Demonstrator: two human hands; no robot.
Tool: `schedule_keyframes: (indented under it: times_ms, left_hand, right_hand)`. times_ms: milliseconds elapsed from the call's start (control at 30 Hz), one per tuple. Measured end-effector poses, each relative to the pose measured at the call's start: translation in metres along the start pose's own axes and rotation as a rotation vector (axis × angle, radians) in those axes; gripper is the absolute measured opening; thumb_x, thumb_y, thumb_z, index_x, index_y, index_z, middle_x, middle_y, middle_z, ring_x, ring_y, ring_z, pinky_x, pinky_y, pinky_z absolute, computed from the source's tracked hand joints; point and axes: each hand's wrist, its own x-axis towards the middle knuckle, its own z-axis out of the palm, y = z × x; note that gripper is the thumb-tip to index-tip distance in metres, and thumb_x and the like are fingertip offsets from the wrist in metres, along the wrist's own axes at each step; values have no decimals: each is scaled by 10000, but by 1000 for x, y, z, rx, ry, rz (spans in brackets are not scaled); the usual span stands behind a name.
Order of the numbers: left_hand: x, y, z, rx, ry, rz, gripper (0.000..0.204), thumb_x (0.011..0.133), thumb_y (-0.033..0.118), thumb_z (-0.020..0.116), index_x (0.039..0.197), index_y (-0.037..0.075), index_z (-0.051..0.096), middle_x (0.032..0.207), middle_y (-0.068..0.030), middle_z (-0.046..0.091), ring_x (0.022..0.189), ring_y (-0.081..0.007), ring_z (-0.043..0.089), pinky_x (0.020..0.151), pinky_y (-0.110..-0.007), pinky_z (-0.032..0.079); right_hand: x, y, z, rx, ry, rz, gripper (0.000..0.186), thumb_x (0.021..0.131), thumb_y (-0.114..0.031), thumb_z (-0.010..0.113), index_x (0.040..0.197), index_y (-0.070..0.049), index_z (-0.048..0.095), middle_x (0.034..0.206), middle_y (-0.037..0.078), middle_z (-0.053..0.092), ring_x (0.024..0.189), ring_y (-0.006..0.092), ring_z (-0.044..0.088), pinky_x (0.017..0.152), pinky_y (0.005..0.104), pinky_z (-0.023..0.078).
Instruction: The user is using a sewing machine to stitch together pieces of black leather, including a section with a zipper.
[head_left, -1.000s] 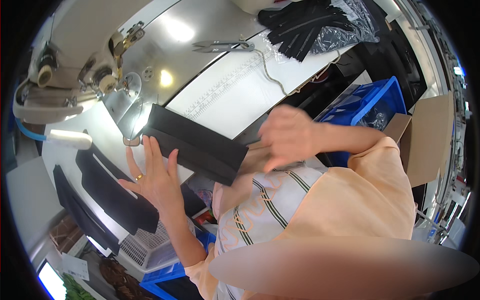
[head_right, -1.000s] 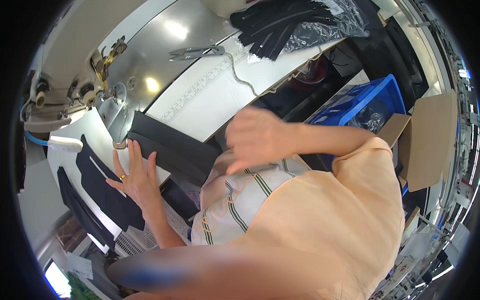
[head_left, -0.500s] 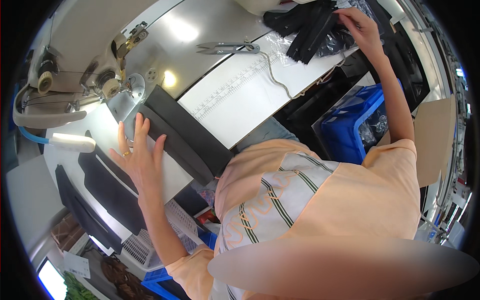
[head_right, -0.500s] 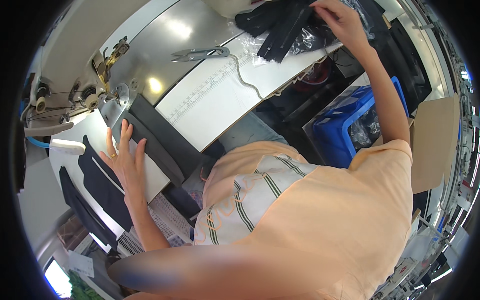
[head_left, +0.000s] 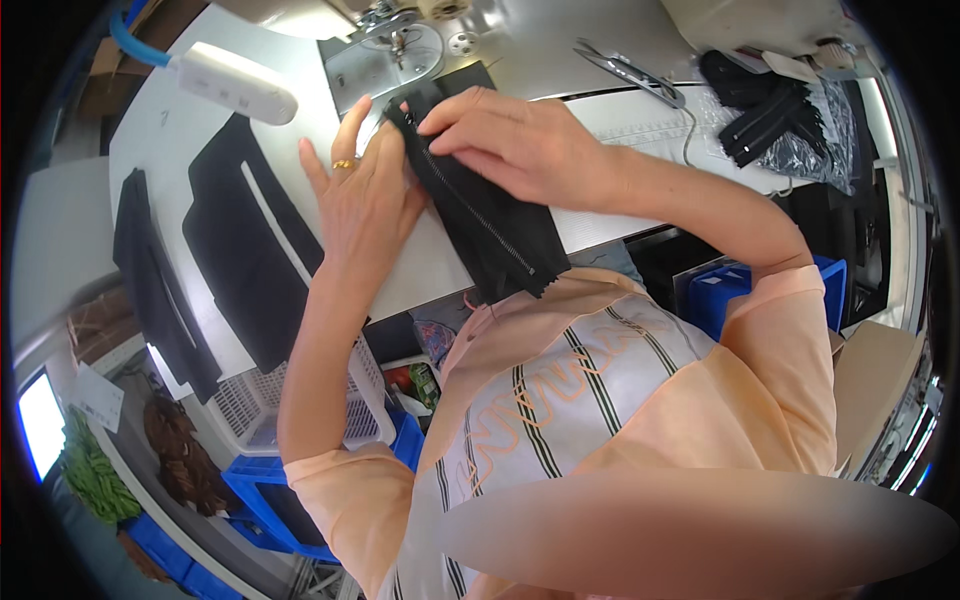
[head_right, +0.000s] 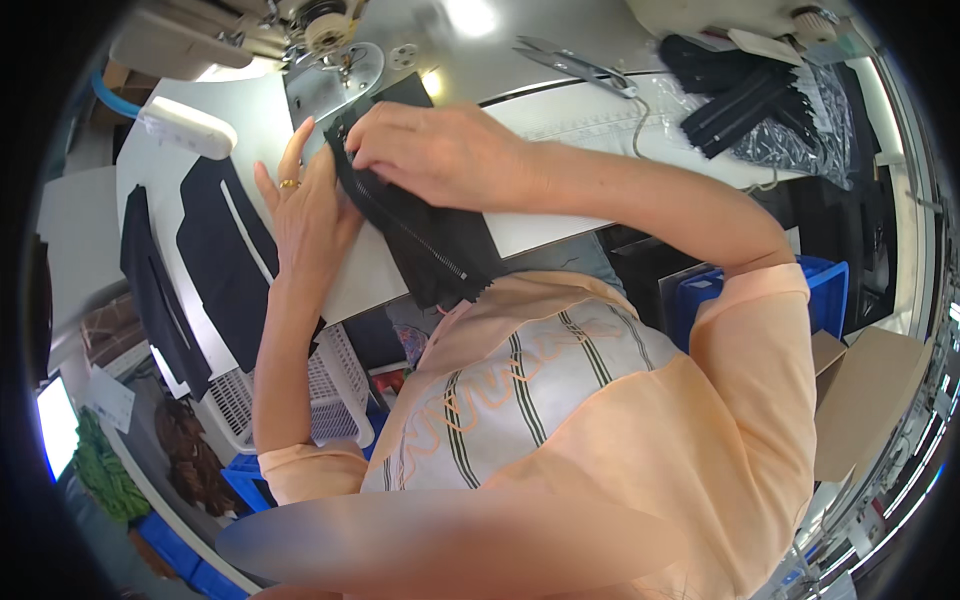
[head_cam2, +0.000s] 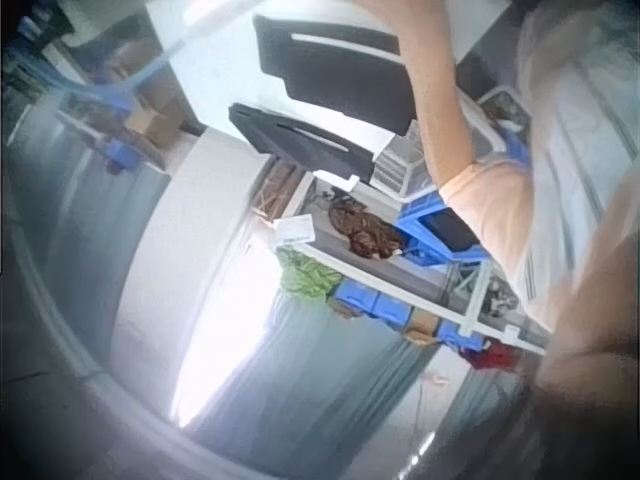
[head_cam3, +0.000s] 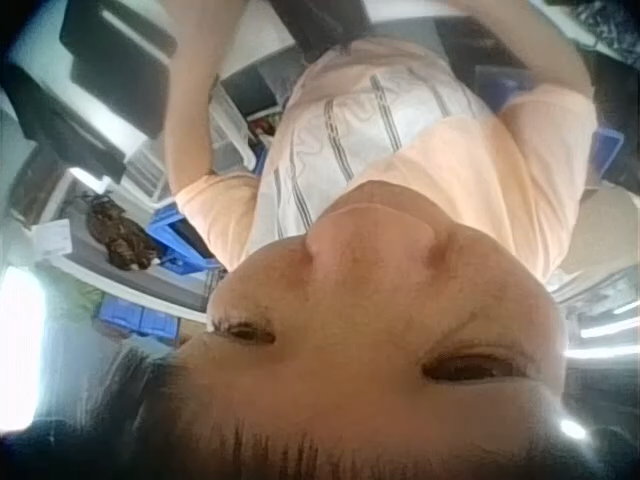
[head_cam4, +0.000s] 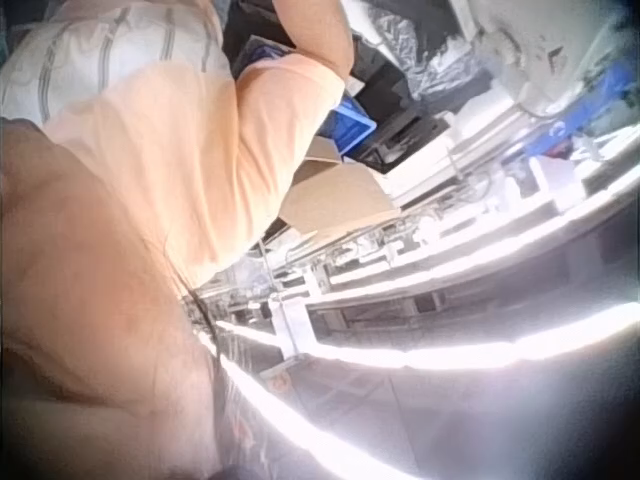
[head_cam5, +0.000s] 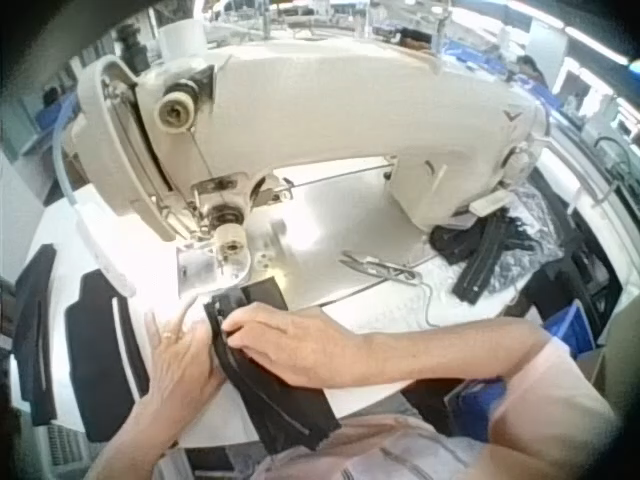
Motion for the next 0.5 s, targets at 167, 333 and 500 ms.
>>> schedule_keyframes:
  times_ms: [167, 333, 500]
  left_hand:
    - [2, -7, 4, -39, 101, 56, 473, 667, 222, 804, 1079, 135, 590, 1170, 43, 622, 1340, -212, 421, 1083, -656, 101]
    - [1, -5, 3, -63, 99, -13, 444, 678, 263, 797, 1075, 156, 630, 1149, 57, 618, 1306, -207, 454, 1106, -633, 44]
    - [0, -6, 5, -18, 127, 19, 486, 660, 237, 786, 1124, 170, 658, 1130, 61, 609, 1287, -193, 469, 1115, -637, -5]
  right_hand:
    - [-1, 19, 6, -197, -158, -3, 93, 854, -72, 608, 939, -42, 584, 1078, 41, 633, 829, 214, 665, 600, 320, 547]
    - [-2, 15, 10, -282, -172, -34, 121, 812, -61, 619, 927, -29, 600, 1087, 55, 639, 868, 207, 669, 641, 316, 553]
    - [1, 15, 10, -337, -106, -82, 167, 773, -64, 644, 935, -30, 623, 1046, 68, 659, 910, 225, 672, 717, 316, 562]
